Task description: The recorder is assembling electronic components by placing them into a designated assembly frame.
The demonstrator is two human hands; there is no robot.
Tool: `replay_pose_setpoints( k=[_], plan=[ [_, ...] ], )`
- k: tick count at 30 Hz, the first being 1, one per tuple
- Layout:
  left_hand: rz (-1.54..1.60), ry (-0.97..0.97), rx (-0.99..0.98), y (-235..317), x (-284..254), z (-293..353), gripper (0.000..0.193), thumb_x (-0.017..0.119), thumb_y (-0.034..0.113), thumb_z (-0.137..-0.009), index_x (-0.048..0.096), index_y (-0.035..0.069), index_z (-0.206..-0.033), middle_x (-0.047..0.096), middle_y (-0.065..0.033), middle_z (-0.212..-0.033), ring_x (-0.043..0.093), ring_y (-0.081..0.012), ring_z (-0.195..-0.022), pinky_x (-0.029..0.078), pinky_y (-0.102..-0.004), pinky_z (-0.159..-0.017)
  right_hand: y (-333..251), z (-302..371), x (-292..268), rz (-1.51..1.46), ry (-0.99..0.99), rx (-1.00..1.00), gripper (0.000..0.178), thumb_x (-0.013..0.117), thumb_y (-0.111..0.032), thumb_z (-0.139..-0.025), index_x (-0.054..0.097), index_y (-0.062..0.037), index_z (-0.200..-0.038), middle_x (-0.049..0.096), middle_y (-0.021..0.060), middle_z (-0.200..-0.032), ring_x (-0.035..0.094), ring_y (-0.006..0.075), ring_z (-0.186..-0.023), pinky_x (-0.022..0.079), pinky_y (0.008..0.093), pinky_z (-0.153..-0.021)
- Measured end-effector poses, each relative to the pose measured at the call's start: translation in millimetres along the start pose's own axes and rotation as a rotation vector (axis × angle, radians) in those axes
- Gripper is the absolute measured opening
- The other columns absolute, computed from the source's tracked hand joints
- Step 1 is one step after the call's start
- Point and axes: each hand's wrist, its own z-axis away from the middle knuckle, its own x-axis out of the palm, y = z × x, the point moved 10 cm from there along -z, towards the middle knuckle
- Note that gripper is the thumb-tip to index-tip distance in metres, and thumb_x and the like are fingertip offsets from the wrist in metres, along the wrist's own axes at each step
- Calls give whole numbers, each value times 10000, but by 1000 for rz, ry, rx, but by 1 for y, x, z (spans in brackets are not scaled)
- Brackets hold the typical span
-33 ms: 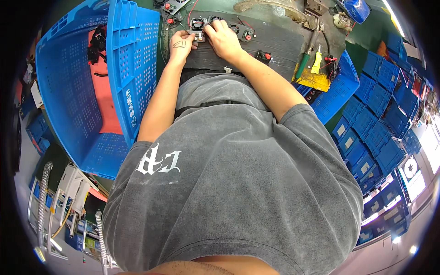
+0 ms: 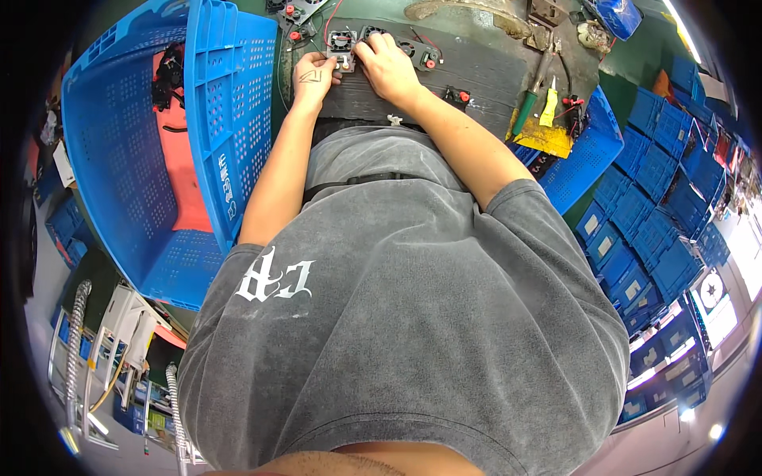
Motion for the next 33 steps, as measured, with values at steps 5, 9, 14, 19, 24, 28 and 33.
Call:
replay_pose_setpoints(
  k=[5,9,14,19,24,28,33],
  plan=[
    [-14,-59,-31,1,-2,2,353,690,103,-962,574,-127,-1203,733,-164,-960,706,-184,-675,573,-284,-554,12,2,-7,-16,49,56,473,794,-79,-757,588,-62,-1182,576,143,-1121,579,361,-1083,554,428,-900],
    [-402,-16,191,16,-13,-2,400,734,187,-936,607,-95,-1189,731,-177,-973,699,-217,-670,556,-347,-608,6,-2,-9,-61,58,21,483,810,-73,-751,589,-39,-1178,591,159,-1108,580,369,-1057,523,433,-910],
    [-641,378,609,87,-26,45,346,761,252,-918,694,-31,-1107,739,-153,-884,696,-247,-689,538,-375,-681,16,-2,-20,-129,156,82,451,830,-63,-749,603,-29,-1137,617,149,-1028,596,362,-1006,507,433,-899],
    [-383,-44,176,61,7,17,350,709,342,-978,765,-3,-982,710,-80,-756,625,-142,-619,471,-285,-569,23,2,-23,-200,178,155,402,843,-62,-757,617,-43,-1088,638,112,-976,609,314,-948,516,411,-858],
    [271,-204,-287,26,38,13,296,738,307,-972,736,22,-1054,661,2,-799,498,-42,-560,333,-203,-469,12,9,-40,-222,173,80,375,832,-50,-768,624,-44,-1080,626,104,-954,603,298,-916,514,394,-821],
    [353,-115,-200,34,31,4,226,768,230,-951,710,31,-1039,654,5,-808,480,-27,-553,361,-205,-446,-4,16,-43,-183,68,-58,372,810,-56,-777,615,-37,-1093,612,129,-1002,590,339,-971,506,419,-865],
    [491,-235,-279,42,33,-10,133,722,130,-946,666,11,-970,634,-28,-800,482,-74,-540,409,-237,-449,-19,17,-39,-102,46,-155,350,774,-65,-811,615,-22,-1120,602,147,-1039,580,358,-1010,498,435,-898]
  ],
)
